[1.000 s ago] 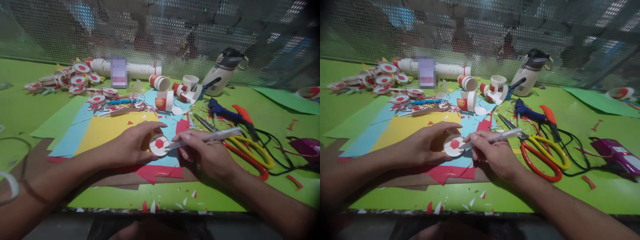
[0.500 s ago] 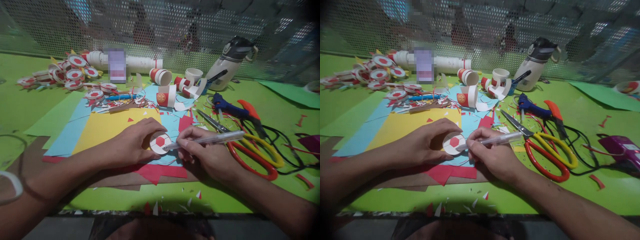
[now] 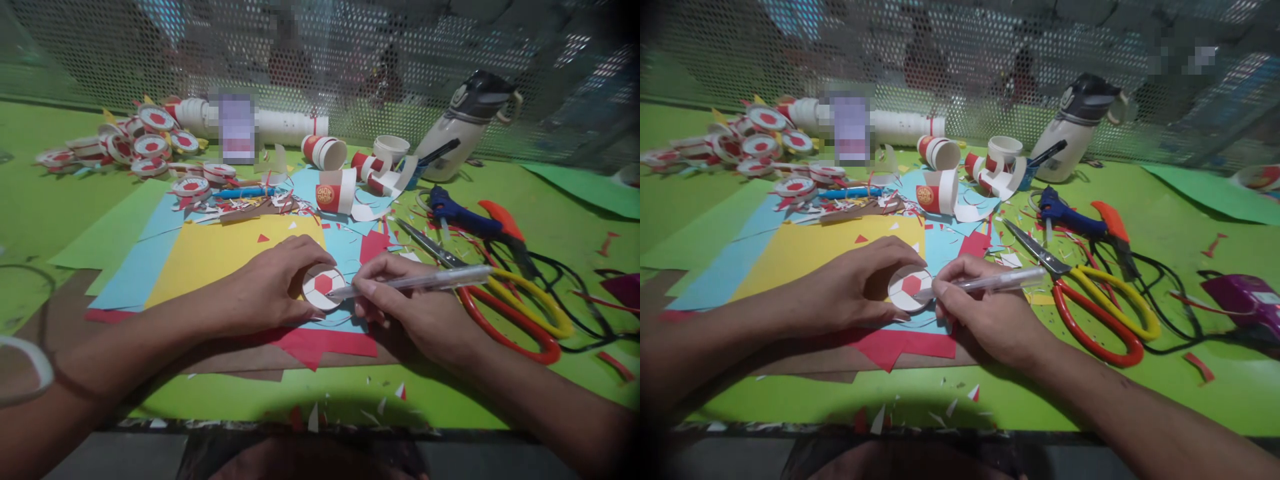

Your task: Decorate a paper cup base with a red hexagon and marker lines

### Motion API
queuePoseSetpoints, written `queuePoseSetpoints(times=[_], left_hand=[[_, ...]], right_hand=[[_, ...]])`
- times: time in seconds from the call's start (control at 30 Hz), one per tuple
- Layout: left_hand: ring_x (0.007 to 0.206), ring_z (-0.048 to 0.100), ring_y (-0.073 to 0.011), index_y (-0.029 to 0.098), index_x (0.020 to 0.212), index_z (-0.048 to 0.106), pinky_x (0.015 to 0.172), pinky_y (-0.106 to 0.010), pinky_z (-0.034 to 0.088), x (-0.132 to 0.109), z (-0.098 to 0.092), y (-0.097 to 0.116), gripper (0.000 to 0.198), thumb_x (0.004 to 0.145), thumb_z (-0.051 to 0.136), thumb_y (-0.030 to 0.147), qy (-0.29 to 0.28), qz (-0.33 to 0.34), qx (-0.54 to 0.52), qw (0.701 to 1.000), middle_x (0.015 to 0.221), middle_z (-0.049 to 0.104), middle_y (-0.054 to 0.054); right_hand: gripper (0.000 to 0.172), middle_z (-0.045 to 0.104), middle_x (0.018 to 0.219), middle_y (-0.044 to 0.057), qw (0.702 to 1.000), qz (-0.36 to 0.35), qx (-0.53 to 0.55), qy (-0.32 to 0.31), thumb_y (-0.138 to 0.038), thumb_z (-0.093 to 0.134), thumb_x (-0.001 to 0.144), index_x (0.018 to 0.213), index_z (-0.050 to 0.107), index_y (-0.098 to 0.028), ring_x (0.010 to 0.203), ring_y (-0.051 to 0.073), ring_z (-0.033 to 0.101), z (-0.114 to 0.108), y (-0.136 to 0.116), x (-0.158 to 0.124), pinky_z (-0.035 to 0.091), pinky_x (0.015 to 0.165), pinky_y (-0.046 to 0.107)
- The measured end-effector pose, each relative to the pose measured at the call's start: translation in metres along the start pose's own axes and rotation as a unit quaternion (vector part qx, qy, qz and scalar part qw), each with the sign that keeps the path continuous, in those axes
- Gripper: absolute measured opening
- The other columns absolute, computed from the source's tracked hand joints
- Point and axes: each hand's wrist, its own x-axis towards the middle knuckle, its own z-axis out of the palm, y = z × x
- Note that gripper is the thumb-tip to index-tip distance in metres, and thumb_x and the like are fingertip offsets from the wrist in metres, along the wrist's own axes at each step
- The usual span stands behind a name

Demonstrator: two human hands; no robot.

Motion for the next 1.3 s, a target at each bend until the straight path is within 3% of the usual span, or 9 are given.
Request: queuePoseSetpoints(times=[1.3], left_hand=[[0.093, 0.055, -0.0185, 0.017, 0.110, 0.057, 0.079, -0.030, 0.045, 0.0013, 0.0005, 0.0013, 0.041, 0.073, 0.070, 0.028, 0.000, -0.014, 0.008, 1.000, 0.106, 0.058, -0.004]], right_hand=[[0.015, 0.063, 0.059, -0.003, 1.000, 0.002, 0.007, -0.009, -0.028, 0.061, 0.087, 0.076, 0.059, -0.019, 0.050, 0.007, 0.051, -0.0007, 0.0033, 0.0011, 0.043, 0.050, 0.019]])
